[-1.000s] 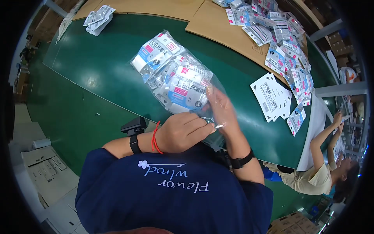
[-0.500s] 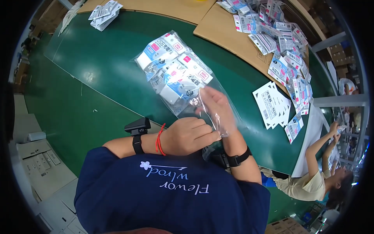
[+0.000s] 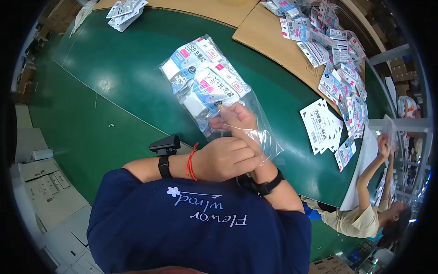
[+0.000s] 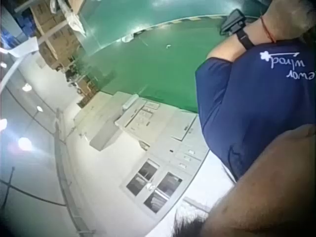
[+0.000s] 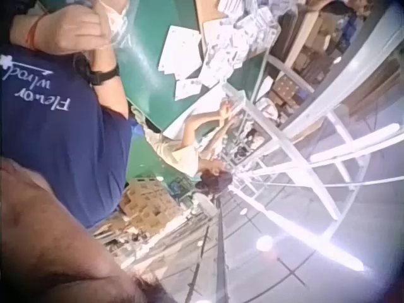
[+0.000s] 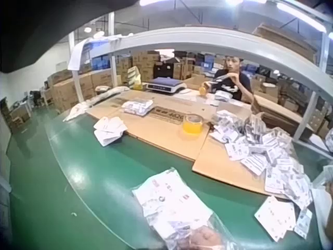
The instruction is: The person packs USB chargers and a label into a plastic bag by hand, seals it, and repeats the process for a second bag.
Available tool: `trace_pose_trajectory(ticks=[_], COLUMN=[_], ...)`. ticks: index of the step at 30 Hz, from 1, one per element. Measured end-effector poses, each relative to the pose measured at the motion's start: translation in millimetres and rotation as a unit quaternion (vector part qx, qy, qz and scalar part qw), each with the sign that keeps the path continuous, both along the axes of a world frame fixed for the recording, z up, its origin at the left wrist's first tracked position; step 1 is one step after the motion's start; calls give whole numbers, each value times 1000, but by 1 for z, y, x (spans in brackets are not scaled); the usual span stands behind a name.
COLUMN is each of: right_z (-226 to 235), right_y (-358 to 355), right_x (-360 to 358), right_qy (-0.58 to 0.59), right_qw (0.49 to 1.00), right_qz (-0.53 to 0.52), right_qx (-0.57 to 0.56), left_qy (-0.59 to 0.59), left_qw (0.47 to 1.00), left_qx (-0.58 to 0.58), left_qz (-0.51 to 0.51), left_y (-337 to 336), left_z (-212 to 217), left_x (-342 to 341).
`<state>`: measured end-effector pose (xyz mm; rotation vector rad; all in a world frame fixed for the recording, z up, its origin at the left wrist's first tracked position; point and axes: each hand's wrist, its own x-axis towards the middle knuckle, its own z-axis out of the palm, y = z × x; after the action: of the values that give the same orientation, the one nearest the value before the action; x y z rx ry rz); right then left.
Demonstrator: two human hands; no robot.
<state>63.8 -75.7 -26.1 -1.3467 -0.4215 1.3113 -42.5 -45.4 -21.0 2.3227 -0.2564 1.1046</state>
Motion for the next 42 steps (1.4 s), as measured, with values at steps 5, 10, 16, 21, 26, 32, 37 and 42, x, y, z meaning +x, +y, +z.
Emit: trace_pose_trajectory(ticks=[5, 10, 16, 21, 26, 32, 37, 42], right_z=[-8, -1, 0, 10, 10, 2, -14, -1], right_y=[-28, -13, 5, 7, -14, 10, 18, 10], right_x=[29, 21, -5, -12, 9, -7, -9, 3], right_qy=[-49, -8, 92, 44, -25, -88, -157, -194], right_qw=[995, 990, 994, 990, 993, 996, 987, 979], right_qz=[39, 126, 51, 104, 116, 11, -35, 26], right_qx=[-76, -63, 11, 83, -26, 19, 5, -51], left_qy=[-7, -13, -5, 19, 9, 12, 5, 12], left_qw=[1000, 1000, 999, 997, 998, 998, 998, 998], left_qx=[1, 5, 21, 33, 7, 23, -1, 9], left_qz=[9, -19, -33, -62, -59, -58, -55, -55], left_y=[6, 5, 4, 6, 14, 7, 9, 11], left_z=[3, 1, -2, 1, -1, -3, -3, -1], left_x=[-5, -3, -7, -6, -11, -3, -3, -4])
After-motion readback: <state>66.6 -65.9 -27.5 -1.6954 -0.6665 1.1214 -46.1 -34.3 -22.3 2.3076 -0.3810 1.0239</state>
